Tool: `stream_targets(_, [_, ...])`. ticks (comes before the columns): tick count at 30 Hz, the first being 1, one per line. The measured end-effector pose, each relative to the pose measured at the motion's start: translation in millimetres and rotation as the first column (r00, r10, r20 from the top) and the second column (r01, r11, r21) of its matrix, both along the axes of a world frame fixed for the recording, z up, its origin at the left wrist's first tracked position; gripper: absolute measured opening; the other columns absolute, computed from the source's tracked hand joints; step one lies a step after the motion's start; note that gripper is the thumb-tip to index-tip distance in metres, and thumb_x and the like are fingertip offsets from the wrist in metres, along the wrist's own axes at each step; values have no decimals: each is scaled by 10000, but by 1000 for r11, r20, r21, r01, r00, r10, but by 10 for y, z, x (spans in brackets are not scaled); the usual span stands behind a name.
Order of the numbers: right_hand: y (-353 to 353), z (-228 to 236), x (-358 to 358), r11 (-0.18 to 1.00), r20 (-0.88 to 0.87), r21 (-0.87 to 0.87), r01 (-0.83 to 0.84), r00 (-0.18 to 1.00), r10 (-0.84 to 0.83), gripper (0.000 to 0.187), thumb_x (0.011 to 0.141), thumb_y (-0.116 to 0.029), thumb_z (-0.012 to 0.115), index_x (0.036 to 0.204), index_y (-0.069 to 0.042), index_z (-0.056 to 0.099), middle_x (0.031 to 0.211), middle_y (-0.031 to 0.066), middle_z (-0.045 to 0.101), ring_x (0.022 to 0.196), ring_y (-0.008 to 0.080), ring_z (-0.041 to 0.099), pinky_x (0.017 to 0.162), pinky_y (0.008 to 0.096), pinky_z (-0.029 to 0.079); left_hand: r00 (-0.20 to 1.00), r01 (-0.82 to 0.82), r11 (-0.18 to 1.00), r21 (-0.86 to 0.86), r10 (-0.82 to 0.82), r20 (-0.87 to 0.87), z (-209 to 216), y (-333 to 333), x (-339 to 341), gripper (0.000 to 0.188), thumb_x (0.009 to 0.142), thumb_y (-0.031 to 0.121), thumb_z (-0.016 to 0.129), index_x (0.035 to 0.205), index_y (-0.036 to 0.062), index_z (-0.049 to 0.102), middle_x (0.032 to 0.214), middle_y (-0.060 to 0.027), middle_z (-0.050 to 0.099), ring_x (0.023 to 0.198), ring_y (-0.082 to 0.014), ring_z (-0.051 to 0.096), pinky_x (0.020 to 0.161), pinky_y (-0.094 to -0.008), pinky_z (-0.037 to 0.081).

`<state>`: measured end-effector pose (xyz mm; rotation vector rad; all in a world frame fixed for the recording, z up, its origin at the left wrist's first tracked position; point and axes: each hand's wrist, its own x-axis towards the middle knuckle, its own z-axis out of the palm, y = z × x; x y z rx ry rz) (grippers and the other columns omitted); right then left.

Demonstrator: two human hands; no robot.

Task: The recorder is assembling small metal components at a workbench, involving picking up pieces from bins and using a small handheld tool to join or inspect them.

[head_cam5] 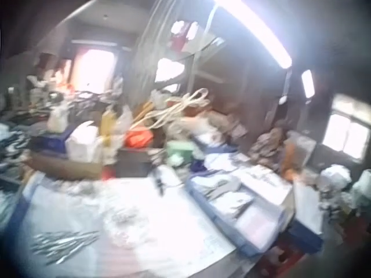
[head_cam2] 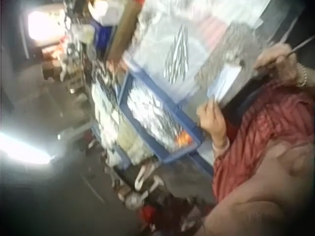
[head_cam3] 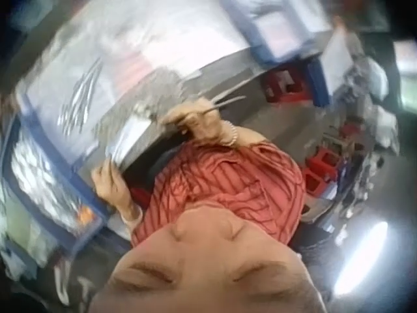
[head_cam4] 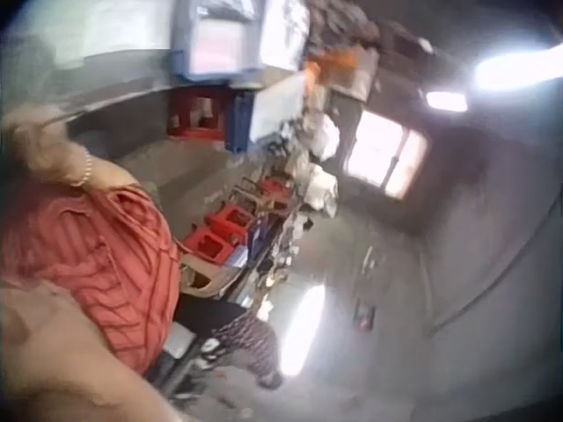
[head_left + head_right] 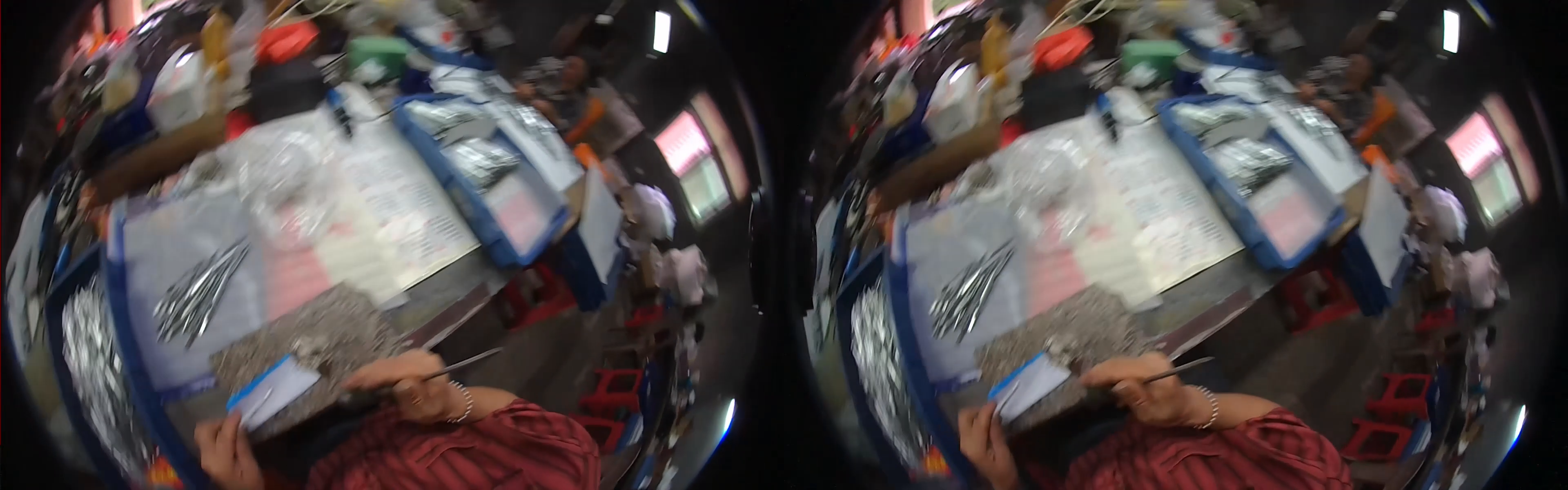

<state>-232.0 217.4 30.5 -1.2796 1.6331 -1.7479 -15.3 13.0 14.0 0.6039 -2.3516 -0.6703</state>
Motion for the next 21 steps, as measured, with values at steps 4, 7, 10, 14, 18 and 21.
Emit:
stream_targets(4, [43, 23, -1, 992, -45, -27, 121, 991, -123, 565, 1006, -424, 351, 943, 51, 648, 925, 189, 698, 841, 319, 700, 733, 369, 562, 996, 80, 991, -105, -83, -19, -13, 38, -320, 219, 707, -17, 724, 915, 46, 700, 764, -81, 576, 694, -256, 543, 644, -366, 402])
stream_targets(7, [-15, 0, 18, 980, -37, -41, 196, 980, -198, 606, 1010, -454, 322, 857, 41, 637, 849, 196, 701, 765, 324, 707, 685, 365, 570, 984, 176, 963, -205, -175, 20, -99, 4, -442, 288, 673, 11, 678, 957, 56, 694, 765, -44, 561, 690, -219, 540, 655, -354, 383])
stream_targets(10, [-102, -7, 60, 985, -51, -14, 170, 984, -170, 582, 1016, -427, 329, 819, 39, 615, 842, 201, 699, 734, 308, 708, 642, 350, 566, 971, 233, 942, -240, -214, 104, -127, -16, -381, 333, 687, 49, 639, 1018, 39, 671, 799, -25, 550, 729, -193, 536, 685, -337, 367])
stream_targets(14, [-199, 2, 64, 984, -72, 146, 101, 993, -91, 527, 1012, -389, 368, 857, 50, 615, 901, 192, 698, 684, 278, 698, 603, 335, 554, 961, 271, 923, -271, -241, 138, -173, -35, -329, 339, 715, 100, 604, 1041, 20, 658, 801, -28, 517, 725, -188, 506, 677, -330, 358])
stream_targets(18, [-374, 58, 36, 997, -192, 73, 9, 981, 5, 472, 1010, -346, 383, 907, 52, 616, 955, 194, 692, 590, 242, 651, 531, 325, 526, 958, 282, 920, -271, -254, 134, -190, -44, -336, 343, 710, 94, 606, 1040, 20, 657, 790, -27, 508, 716, -187, 501, 677, -331, 358])
stream_targets(21, [-383, 192, -54, 952, -456, -255, -168, 889, 35, 425, 964, -383, 492, 944, 26, 606, 1023, 204, 680, 610, 221, 647, 543, 309, 524, 954, 296, 917, -268, -268, 135, -174, -58, -324, 343, 709, 96, 609, 1040, 19, 655, 790, -28, 502, 715, -186, 496, 678, -332, 358])
